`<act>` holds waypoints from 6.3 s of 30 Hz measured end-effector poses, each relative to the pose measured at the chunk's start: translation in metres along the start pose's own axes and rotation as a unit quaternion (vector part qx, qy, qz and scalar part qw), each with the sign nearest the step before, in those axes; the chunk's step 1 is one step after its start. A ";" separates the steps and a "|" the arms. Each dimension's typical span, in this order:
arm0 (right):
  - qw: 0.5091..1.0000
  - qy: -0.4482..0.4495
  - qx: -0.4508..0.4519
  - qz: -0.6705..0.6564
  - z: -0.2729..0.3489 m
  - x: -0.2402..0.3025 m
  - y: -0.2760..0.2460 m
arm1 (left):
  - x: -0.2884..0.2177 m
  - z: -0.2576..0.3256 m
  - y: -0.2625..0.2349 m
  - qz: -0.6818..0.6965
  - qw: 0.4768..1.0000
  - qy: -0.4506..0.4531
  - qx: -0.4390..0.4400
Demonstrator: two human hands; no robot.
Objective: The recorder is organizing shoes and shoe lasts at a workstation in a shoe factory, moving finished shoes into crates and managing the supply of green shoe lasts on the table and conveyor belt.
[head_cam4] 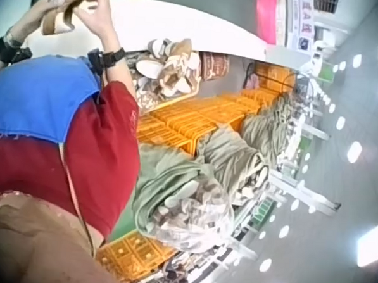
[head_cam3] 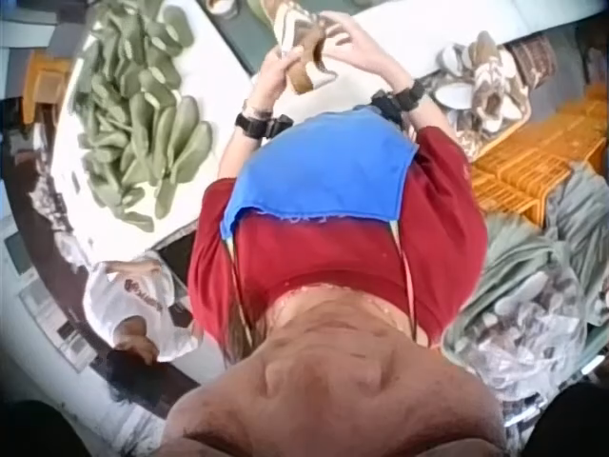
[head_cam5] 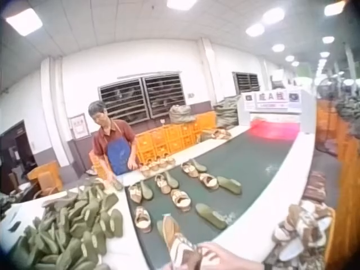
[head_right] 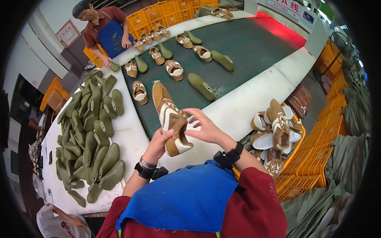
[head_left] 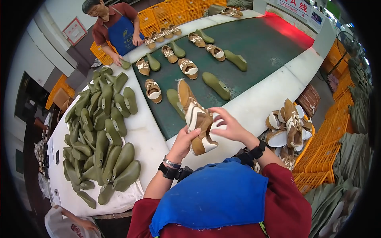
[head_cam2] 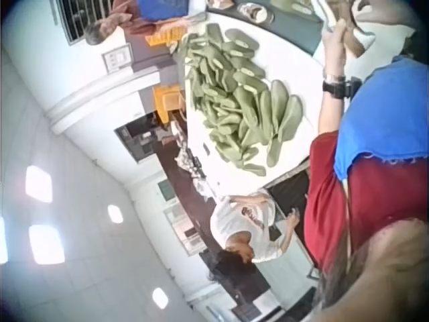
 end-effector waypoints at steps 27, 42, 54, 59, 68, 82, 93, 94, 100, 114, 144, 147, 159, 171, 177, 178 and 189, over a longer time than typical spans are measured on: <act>0.970 -0.137 -0.040 0.196 0.004 0.030 0.031 | -0.076 0.059 0.026 -0.520 0.743 0.361 -0.217; 0.980 -0.119 -0.051 0.154 0.015 -0.002 0.018 | -0.033 0.023 0.039 -0.610 0.736 0.289 -0.042; 0.781 0.085 -0.358 0.504 0.139 -0.043 -0.177 | 0.052 0.001 0.025 -0.653 0.733 0.110 0.151; 0.639 0.365 -0.364 0.570 0.248 -0.067 -0.256 | 0.054 -0.003 0.029 -0.650 0.733 0.106 0.172; 0.798 0.029 -0.489 -0.350 0.191 -0.035 -0.209 | 0.009 -0.011 0.056 -0.556 0.803 0.184 0.110; 0.988 0.076 -0.093 0.097 0.063 -0.032 -0.089 | 0.021 -0.027 0.022 0.018 1.000 -0.018 0.018; 0.689 0.399 -0.460 0.393 0.173 -0.147 -0.286 | 0.022 -0.013 -0.031 0.024 0.998 0.021 -0.046; 0.682 0.307 -0.487 0.451 0.169 -0.141 -0.284 | 0.022 -0.007 -0.030 0.119 0.992 -0.002 -0.044; 0.712 0.037 -0.607 0.352 0.214 -0.054 -0.279 | 0.008 -0.018 -0.032 0.287 0.957 -0.004 -0.031; 0.685 0.109 -0.141 -0.707 0.050 -0.046 0.001 | -0.009 -0.019 0.022 0.147 0.984 0.090 0.039; 0.631 0.022 -0.338 -0.698 0.127 -0.091 -0.149 | -0.001 0.012 -0.065 0.208 0.973 0.067 -0.076; 0.602 0.053 -0.364 -0.709 0.129 -0.113 -0.139 | -0.002 0.017 -0.078 0.219 0.969 0.090 -0.067; 0.944 0.215 -0.245 -0.059 0.125 -0.119 -0.153 | -0.002 0.035 -0.098 0.231 0.961 0.108 -0.111; 0.669 0.356 -0.196 0.623 0.210 -0.127 -0.258 | 0.005 0.031 -0.097 0.236 0.963 0.082 -0.104; 0.606 0.451 -0.043 0.654 0.228 -0.146 -0.286 | 0.005 0.026 -0.087 0.232 0.968 0.068 -0.073; 0.611 0.472 0.004 0.635 0.228 -0.147 -0.286 | 0.007 0.027 -0.089 0.231 0.968 0.065 -0.072; 0.859 0.319 -0.379 0.130 0.223 -0.104 -0.314 | 0.008 0.038 -0.108 0.228 0.965 0.073 -0.110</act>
Point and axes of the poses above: each hand's wrist, its own z-axis away from the middle knuckle, its own y-axis out of the palm, x = y × z, the point moved 9 cm from there along -z, towards the middle knuckle, and after that the axes turned 1 degree about x, right-handed, at the moved point
